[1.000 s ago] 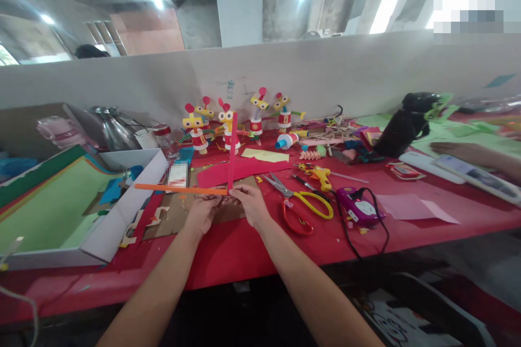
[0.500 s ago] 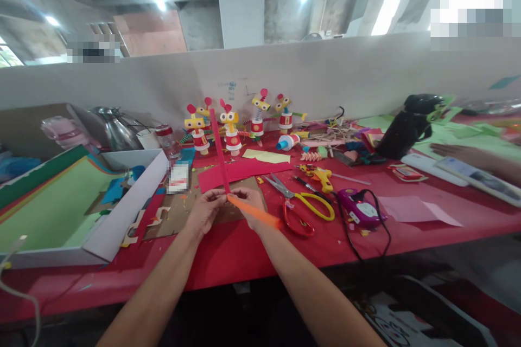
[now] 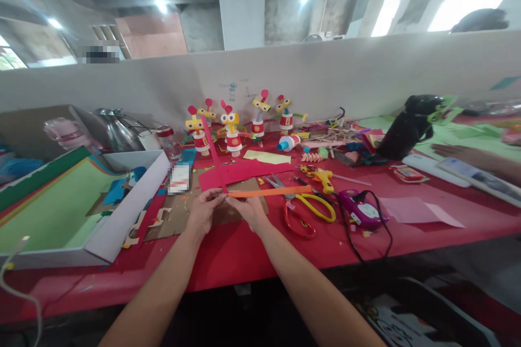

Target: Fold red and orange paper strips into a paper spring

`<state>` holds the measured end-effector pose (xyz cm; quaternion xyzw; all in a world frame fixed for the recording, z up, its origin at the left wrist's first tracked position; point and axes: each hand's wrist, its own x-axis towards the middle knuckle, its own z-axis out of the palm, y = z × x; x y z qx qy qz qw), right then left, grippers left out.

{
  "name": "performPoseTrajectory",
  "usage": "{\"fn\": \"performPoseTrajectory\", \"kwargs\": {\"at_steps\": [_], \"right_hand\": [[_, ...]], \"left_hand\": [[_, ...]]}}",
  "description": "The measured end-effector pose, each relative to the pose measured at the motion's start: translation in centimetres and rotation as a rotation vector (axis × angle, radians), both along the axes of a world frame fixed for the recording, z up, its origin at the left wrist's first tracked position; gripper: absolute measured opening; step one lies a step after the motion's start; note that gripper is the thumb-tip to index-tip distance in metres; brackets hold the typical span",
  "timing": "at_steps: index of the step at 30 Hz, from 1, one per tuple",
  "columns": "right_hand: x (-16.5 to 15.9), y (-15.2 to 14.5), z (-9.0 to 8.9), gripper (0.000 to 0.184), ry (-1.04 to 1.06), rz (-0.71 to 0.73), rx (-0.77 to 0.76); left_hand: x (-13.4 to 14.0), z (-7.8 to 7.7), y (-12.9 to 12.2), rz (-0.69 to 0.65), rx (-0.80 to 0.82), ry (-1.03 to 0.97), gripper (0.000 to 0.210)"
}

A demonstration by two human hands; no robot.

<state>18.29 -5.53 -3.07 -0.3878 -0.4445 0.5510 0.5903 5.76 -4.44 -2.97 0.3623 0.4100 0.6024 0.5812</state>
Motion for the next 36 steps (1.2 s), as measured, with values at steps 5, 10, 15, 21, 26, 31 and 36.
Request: {"fn": "performPoseTrajectory", "kwargs": {"at_steps": [5, 10, 15, 21, 26, 31, 36], "right_hand": [[0.33, 0.34, -0.04, 0.019, 0.02, 0.017, -0.054], [0.71, 0.7, -0.21, 0.019, -0.098, 0.015, -0.061], [0.87, 0.63, 0.08, 0.025, -0.106, 0.024, -0.066], [0.98, 0.51, 0.26, 0.026, -0.16, -0.011, -0.016], [0.91, 0.5, 0.27, 0.028, -0.177, -0.021, 0.014], [0.9, 0.62, 0.02, 0.029, -0.253, -0.043, 0.105], [1.02, 0.78, -0.22, 0.029, -0.426, -0.087, 0.222]], "left_hand": [[0.23, 0.45, -0.21, -0.059, -0.003, -0.049, 0.032], [-0.21, 0.36, -0.22, -0.082, 0.006, 0.093, 0.028], [-0.29, 0.37, -0.34, -0.106, 0.055, 0.15, 0.027], [0.11, 0.58, -0.64, -0.132, 0.07, 0.243, 0.029], [-0.11, 0.48, -0.63, -0.047, 0.149, 0.446, 0.028], [-0.06, 0.07, -0.6, -0.065, 0.131, 0.367, 0.023], [0.36, 0.05, -0.82, -0.163, 0.061, 0.265, 0.025]]}}
